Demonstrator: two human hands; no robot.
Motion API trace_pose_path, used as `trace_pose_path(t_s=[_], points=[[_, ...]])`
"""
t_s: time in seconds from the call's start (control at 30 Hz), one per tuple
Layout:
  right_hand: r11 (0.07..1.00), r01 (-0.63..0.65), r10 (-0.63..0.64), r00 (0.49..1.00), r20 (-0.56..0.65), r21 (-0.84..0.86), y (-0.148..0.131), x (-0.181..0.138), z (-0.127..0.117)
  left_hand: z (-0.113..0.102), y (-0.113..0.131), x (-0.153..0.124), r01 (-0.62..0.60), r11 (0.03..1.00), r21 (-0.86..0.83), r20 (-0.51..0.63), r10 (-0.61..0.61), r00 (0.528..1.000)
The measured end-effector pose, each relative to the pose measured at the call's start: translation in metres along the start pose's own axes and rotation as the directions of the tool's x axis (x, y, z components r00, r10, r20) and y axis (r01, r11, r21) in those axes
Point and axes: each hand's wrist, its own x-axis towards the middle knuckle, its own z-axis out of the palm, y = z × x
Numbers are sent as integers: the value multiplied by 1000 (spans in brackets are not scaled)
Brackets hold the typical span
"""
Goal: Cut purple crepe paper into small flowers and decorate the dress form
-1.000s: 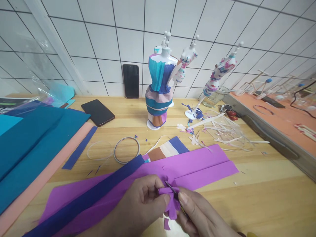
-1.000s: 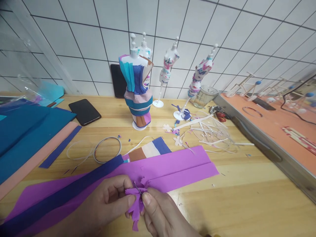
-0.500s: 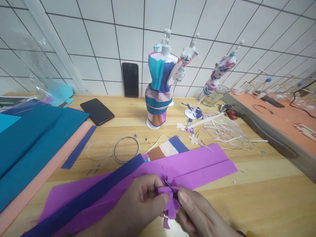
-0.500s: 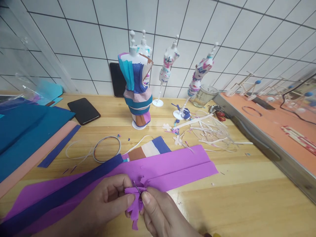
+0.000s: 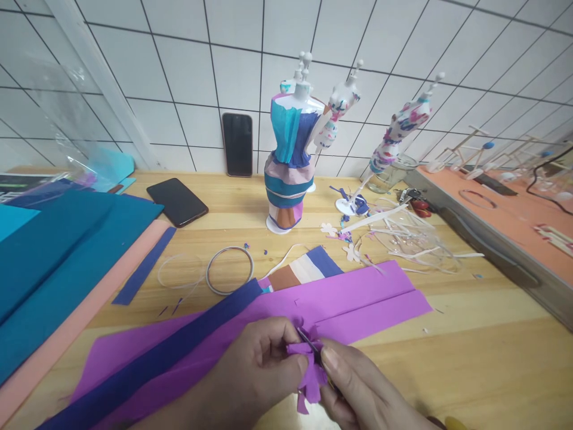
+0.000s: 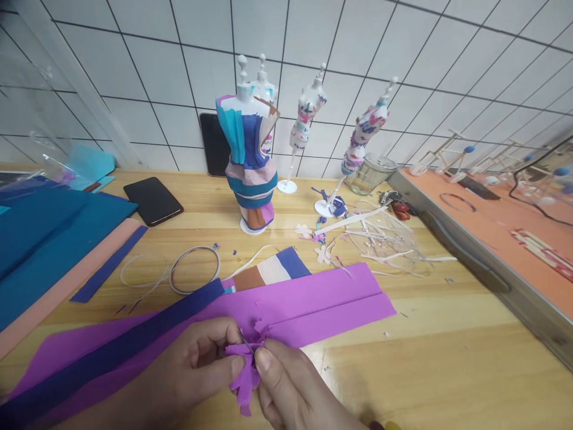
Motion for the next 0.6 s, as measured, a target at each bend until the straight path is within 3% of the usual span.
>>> trace_pose_path(t_s=[0.37, 0.6], points=[[1000, 13, -13, 997, 80, 3, 5, 5, -2, -4, 2, 1, 5, 999, 37, -2, -5, 1000], [998, 39, -42, 997, 65, 51, 6, 4, -2, -5, 4, 0, 11, 999, 45, -2, -11, 1000]])
